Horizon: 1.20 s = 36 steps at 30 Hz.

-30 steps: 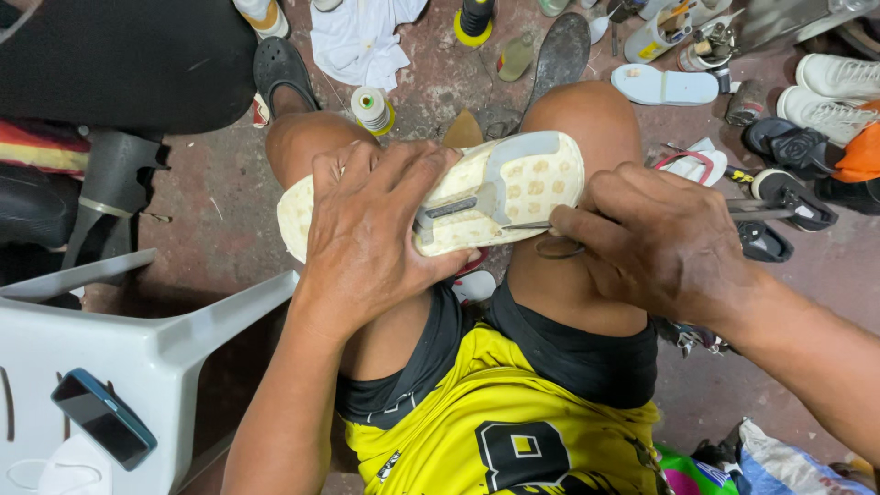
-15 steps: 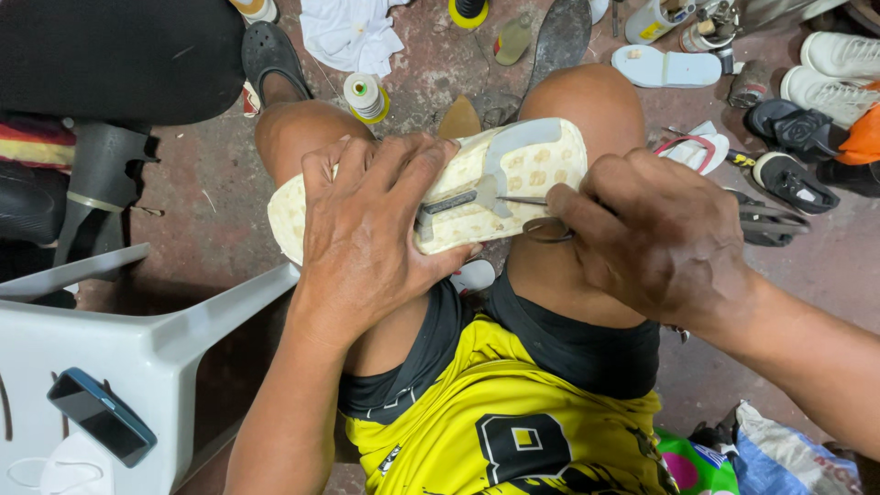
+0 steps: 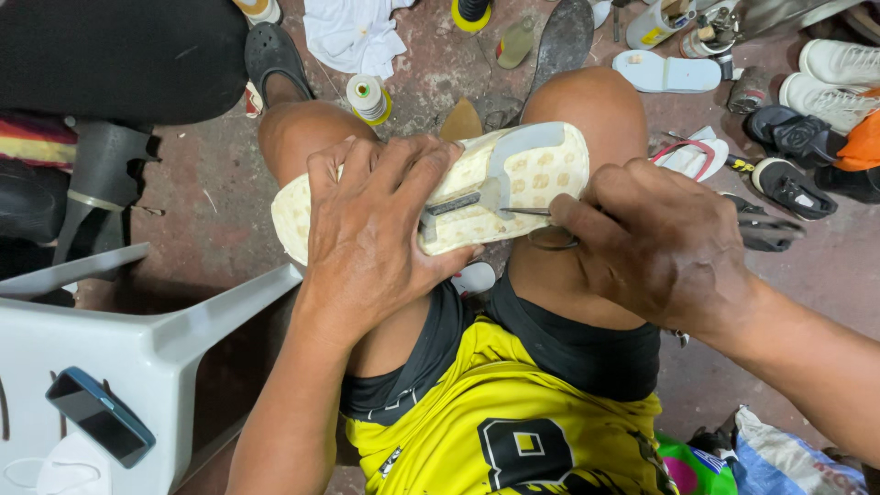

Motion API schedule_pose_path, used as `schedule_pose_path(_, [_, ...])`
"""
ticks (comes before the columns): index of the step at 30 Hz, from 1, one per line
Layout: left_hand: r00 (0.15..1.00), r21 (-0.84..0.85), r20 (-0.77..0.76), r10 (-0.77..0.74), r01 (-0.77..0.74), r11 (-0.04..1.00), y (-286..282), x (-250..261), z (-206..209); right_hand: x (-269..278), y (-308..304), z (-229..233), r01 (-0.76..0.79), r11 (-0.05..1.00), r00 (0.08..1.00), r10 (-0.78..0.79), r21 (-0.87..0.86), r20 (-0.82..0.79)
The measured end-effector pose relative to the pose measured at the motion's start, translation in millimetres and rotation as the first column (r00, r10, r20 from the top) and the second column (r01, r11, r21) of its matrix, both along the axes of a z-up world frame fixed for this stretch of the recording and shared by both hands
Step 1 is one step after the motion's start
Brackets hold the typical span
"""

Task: The person sits on the floor and rubs a brown shoe sole with a small white cloth. They then pick up a white shoe sole and use a pair of scissors to cut and trim the edges of the sole.

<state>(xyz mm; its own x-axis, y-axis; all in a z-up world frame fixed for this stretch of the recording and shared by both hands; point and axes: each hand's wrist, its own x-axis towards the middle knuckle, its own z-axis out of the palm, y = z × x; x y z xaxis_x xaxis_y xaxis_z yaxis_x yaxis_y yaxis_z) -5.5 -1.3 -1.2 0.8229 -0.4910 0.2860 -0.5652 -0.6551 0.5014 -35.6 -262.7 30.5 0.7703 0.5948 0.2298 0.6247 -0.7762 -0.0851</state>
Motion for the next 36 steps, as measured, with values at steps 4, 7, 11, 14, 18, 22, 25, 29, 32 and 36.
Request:
schedule_pose_path(4, [1.0, 0.004, -0.013, 0.005, -0.005, 1.0, -3.2, -1.0, -1.6, 0.1, -4.0, -7.7, 0.07, 0.995, 0.997, -0.069, -0.074, 0.016])
schedule_pose_path(7, [1.0, 0.004, -0.002, 0.006, -0.006, 1.0, -1.3, -0.6, -0.8, -4.5, -3.8, -7.8, -0.031, 0.999, 0.999, 0.033, 0.041, -0.041])
schedule_pose_path(11, [1.0, 0.002, 0.026, 0.014, -0.014, 1.0, -2.2, -0.9, -0.9, -2.6, -7.2, -7.9, 0.002, 1.0, 0.999, -0.003, -0.026, -0.052])
schedule_pose_path(14, [1.0, 0.003, 0.011, 0.007, -0.007, 1.0, -0.8, -2.2, -3.0, -1.8, -8.6, -9.8, 0.02, 0.999, 0.998, -0.023, -0.048, -0.06])
schedule_pose_path(18, [0.998, 0.019, 0.059, 0.02, -0.021, 1.0, -1.3, -5.5, -6.2, 1.7, -14.2, -3.3, -0.075, 0.99, 0.986, 0.092, 0.12, -0.142])
schedule_pose_path(22, [0.997, 0.051, 0.079, 0.026, -0.031, 0.998, -1.8, -14.4, -10.2, 5.3, -24.7, 10.8, 0.079, 0.987, 0.996, -0.071, 0.141, -0.062])
schedule_pose_path(25, [0.997, 0.064, 0.073, 0.033, -0.038, 0.997, -1.9, -14.9, -9.8, 16.0, -26.3, 8.8, 0.078, 0.991, 0.992, -0.087, 0.105, 0.087])
schedule_pose_path(29, [0.998, 0.065, 0.057, 0.025, -0.029, 0.997, -1.1, -11.2, -9.1, 22.8, -32.3, -8.0, 0.046, 0.982, 0.998, -0.051, 0.181, 0.021])
schedule_pose_path(32, [0.999, 0.077, 0.051, 0.015, -0.019, 0.997, -0.1, -9.6, -8.9, 20.2, -39.4, -20.7, 0.043, 0.973, 0.999, -0.036, 0.225, -0.031])
schedule_pose_path(36, [0.999, 0.067, 0.032, 0.024, -0.026, 0.997, -1.5, -7.5, -6.6, 26.8, -46.4, -32.4, 0.052, 0.969, 0.998, -0.056, 0.242, 0.01])
